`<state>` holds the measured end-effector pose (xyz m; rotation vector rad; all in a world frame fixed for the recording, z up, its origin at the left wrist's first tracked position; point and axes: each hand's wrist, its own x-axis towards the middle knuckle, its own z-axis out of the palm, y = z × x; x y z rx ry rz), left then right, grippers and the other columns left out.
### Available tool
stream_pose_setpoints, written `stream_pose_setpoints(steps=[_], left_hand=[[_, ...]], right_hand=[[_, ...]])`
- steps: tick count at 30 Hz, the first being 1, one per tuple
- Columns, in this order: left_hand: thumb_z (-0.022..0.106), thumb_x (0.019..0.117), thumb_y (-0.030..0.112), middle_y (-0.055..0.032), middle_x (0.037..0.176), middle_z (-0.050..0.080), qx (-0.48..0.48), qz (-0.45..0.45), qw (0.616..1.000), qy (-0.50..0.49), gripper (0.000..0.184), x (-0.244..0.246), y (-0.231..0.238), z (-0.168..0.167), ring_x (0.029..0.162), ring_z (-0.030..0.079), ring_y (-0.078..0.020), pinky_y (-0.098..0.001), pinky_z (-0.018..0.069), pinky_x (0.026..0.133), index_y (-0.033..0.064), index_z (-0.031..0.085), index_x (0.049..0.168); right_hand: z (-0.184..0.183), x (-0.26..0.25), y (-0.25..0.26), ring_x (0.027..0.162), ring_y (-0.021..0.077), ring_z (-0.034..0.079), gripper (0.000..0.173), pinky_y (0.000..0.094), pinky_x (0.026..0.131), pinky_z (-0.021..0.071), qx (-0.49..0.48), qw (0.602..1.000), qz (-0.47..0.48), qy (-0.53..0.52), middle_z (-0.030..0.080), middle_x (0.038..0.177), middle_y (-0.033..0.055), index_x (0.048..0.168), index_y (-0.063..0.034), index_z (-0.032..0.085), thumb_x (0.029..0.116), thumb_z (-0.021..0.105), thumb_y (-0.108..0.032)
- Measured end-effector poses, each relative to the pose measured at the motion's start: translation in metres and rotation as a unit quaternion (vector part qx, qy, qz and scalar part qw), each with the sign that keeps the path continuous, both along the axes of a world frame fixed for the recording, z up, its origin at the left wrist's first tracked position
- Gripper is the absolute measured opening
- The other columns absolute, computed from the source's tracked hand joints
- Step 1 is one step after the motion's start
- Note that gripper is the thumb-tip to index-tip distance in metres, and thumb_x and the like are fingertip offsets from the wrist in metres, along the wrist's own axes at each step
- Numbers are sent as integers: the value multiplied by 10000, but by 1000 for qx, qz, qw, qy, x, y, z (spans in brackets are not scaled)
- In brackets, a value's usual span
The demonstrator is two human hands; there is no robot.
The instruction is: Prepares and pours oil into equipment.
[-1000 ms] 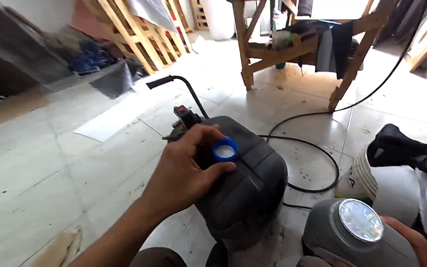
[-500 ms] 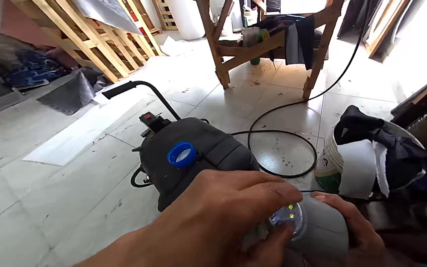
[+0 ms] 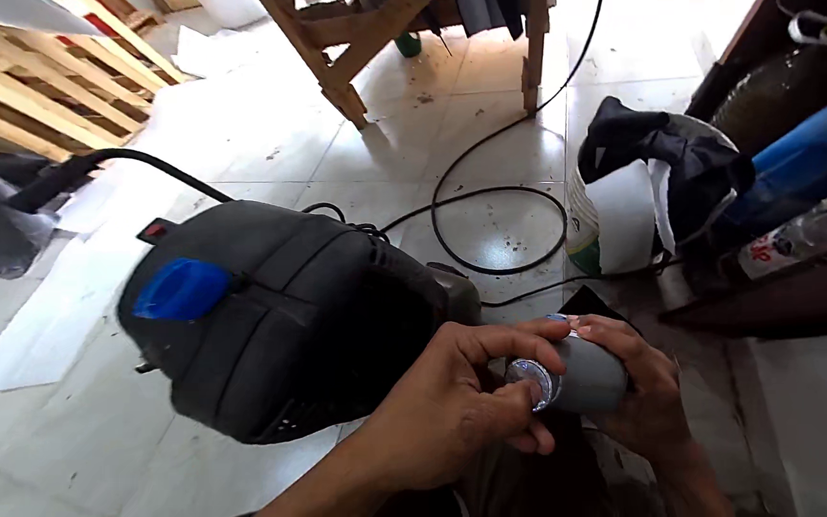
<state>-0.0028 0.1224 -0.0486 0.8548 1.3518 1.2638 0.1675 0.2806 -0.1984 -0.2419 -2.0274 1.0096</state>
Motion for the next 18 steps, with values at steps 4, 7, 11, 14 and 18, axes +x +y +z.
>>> stream_pose_setpoints(steps=[4, 7, 11, 14, 18], left_hand=[[614, 919, -50, -74, 1329, 688, -37, 24, 999, 12, 229, 4, 16, -32, 733, 758, -214, -365, 677, 633, 83, 777, 1010], [580, 927, -52, -55, 1239, 733, -48, 42, 997, 45, 250, 6, 24, -51, 676, 746, -190, -335, 665, 589, 94, 783, 950], [573, 940, -64, -86, 1165, 738, -56, 9, 998, -4, 260, 1, 24, -67, 693, 738, -194, -339, 666, 607, 70, 781, 1018], [591, 941, -80, -85, 1192, 724, -65, -26, 996, -48, 269, -5, 17, -67, 737, 740, -181, -329, 667, 636, 66, 777, 1070], [621, 932, -81, -91, 1169, 730, -64, -21, 995, -72, 235, -5, 4, -71, 720, 739, -174, -324, 665, 620, 55, 776, 1044]], right_hand=[[-24, 5, 8, 1164, 165, 668, 537, 399, 949, 596, 25, 999, -21, -31, 696, 1260, -12, 1276, -214, 630, 783, 839, -256], [-43, 6, 12, 1173, 182, 667, 533, 429, 957, 591, 42, 998, -33, -41, 698, 1248, 8, 1269, -187, 623, 779, 829, -233], [-58, 12, 8, 1199, 196, 658, 550, 449, 987, 582, 29, 997, -29, -61, 695, 1255, 19, 1274, -180, 619, 772, 839, -226], [-59, 12, 3, 1198, 203, 663, 559, 453, 986, 585, 19, 998, -9, -56, 698, 1255, 30, 1269, -171, 621, 762, 851, -215], [-61, 10, -5, 1203, 219, 655, 529, 456, 993, 580, 14, 999, 15, -48, 691, 1252, 43, 1241, -155, 631, 757, 843, -176]])
